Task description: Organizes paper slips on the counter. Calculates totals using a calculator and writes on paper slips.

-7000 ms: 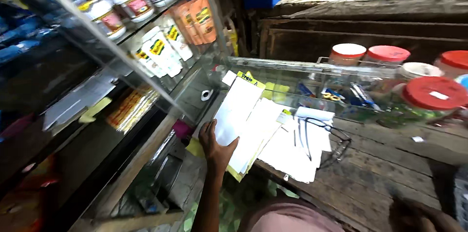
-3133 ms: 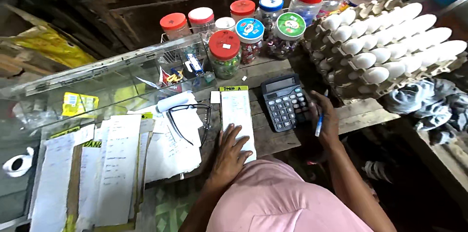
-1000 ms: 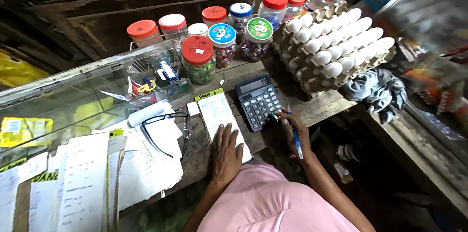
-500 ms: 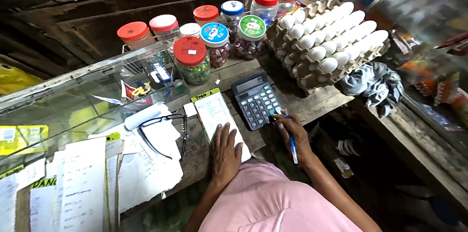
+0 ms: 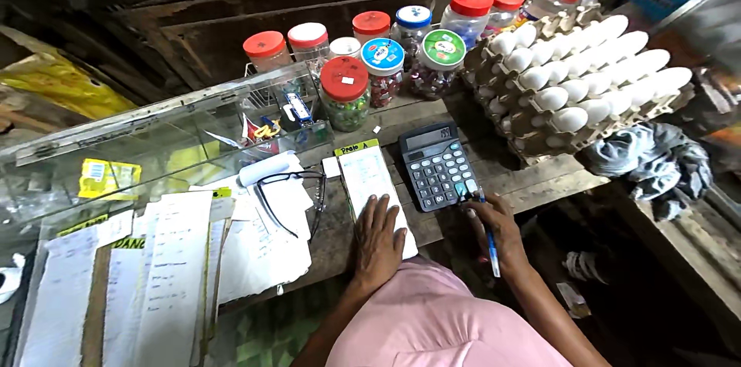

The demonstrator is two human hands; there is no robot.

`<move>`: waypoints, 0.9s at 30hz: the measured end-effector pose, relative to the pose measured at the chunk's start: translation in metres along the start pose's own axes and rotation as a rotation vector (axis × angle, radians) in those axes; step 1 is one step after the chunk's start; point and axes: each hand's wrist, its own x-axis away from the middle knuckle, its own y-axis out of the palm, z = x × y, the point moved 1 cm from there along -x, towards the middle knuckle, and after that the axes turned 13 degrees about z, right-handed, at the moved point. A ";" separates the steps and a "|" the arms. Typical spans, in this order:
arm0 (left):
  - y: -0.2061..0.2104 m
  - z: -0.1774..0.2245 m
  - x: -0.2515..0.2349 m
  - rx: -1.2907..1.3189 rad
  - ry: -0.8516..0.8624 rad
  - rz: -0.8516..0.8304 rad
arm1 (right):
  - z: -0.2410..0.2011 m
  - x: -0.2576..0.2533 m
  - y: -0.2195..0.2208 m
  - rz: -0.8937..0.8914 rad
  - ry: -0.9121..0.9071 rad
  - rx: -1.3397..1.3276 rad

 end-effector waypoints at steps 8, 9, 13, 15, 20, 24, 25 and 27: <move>0.003 -0.001 0.003 0.011 0.017 0.041 | -0.010 0.002 0.015 0.035 0.005 -0.130; 0.003 -0.001 0.003 0.006 0.016 0.041 | -0.011 0.000 0.019 0.034 -0.007 -0.140; 0.002 -0.001 0.003 0.013 0.008 0.037 | -0.019 -0.011 0.033 0.028 -0.044 -0.184; 0.002 -0.001 0.002 0.016 0.009 0.039 | -0.024 -0.017 0.041 0.017 -0.087 -0.198; 0.001 -0.002 0.001 0.003 0.017 0.028 | -0.026 -0.028 0.058 -0.102 -0.159 -0.089; 0.003 -0.002 0.001 0.017 0.008 0.030 | -0.025 -0.025 0.033 0.000 -0.073 -0.182; 0.002 -0.002 0.001 0.018 0.007 0.029 | -0.022 -0.022 0.026 0.038 -0.059 -0.183; 0.002 -0.001 0.001 0.011 0.009 0.021 | -0.014 -0.017 0.015 0.078 -0.031 -0.151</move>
